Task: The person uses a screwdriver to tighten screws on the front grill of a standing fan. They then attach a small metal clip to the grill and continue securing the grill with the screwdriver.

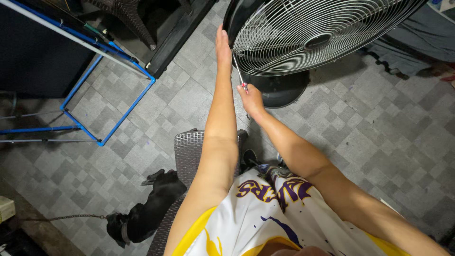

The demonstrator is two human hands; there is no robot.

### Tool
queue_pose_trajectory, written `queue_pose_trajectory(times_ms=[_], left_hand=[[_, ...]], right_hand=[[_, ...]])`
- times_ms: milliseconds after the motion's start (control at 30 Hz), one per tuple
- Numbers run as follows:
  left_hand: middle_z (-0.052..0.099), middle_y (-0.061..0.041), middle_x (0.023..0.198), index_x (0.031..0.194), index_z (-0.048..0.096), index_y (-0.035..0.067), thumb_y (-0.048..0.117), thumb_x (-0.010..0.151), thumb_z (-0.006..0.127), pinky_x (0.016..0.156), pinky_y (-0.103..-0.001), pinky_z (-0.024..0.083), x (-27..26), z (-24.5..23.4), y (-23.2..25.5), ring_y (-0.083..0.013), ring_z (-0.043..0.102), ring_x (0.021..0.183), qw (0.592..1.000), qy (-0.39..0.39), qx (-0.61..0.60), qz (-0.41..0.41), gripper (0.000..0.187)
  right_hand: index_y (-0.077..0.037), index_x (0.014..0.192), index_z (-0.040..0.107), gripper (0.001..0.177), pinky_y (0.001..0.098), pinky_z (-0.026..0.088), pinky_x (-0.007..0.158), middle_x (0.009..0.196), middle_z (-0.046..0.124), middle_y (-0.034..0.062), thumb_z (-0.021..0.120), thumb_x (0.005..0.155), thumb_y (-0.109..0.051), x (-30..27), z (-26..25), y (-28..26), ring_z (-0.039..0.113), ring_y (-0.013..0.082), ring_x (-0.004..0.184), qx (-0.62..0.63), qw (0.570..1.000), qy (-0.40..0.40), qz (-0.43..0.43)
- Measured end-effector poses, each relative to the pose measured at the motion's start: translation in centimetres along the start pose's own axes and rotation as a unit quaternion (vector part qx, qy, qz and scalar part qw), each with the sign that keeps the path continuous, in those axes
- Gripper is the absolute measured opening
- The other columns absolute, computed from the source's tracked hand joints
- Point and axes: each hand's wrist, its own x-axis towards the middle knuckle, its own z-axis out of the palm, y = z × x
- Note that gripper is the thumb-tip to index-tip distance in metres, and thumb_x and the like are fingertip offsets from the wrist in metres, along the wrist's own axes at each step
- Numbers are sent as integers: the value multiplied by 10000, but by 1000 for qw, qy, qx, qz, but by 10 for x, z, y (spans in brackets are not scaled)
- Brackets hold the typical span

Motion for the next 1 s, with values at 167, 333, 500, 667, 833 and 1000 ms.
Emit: queue_pose_trajectory(times_ms=[167, 333, 500, 667, 833, 1000], left_hand=[[509, -158, 1531, 1501, 510, 63, 385, 1116, 419, 1183, -378, 348, 2, -3, -7, -293, 468, 1429, 999, -12, -29, 10, 510], [503, -157, 1550, 1515, 498, 55, 386, 1117, 412, 1188, -368, 339, 4, -3, -13, -282, 462, 1435, 1000, -5, -22, 14, 525], [485, -153, 1574, 1534, 482, 47, 404, 1117, 422, 1208, -366, 323, 8, -3, -14, -275, 446, 1455, 999, -7, -38, 23, 552], [461, -144, 1587, 1547, 452, 43, 433, 1105, 418, 1203, -365, 314, 5, -4, -10, -274, 427, 1459, 999, -8, -53, 1, 590], [504, -147, 1580, 1544, 470, 33, 475, 1121, 412, 1234, -355, 324, 6, -9, 14, -281, 453, 1471, 998, -37, -6, 56, 615], [282, -101, 1680, 1623, 274, 77, 447, 1081, 489, 1258, -414, 203, -18, -22, 56, -268, 277, 1551, 998, -29, -53, -5, 691]], right_hand=[[-136, 813, 509, 318, 282, 291, 313, 570, 459, -33, 662, 978, -360, -7, -10, -24, 388, 71, 374, 153, 973, -85, 152], [-135, 810, 497, 321, 270, 263, 305, 583, 464, -37, 681, 983, -333, -10, -16, -34, 372, 68, 370, 236, 950, -114, 170], [-139, 805, 497, 313, 276, 226, 286, 574, 470, -27, 676, 982, -325, -11, -21, -44, 374, 80, 343, 272, 932, -135, 197], [-138, 798, 487, 313, 282, 228, 282, 569, 474, -18, 678, 972, -315, -9, -23, -38, 384, 87, 338, 292, 923, -148, 201], [-134, 886, 542, 255, 284, 287, 306, 583, 450, -28, 692, 965, -324, 1, -10, -11, 397, 80, 360, 253, 942, -148, 166], [-79, 934, 587, 296, 315, 341, 298, 565, 493, 1, 707, 947, -349, 12, -22, 2, 442, 114, 346, 149, 974, -151, 74]])
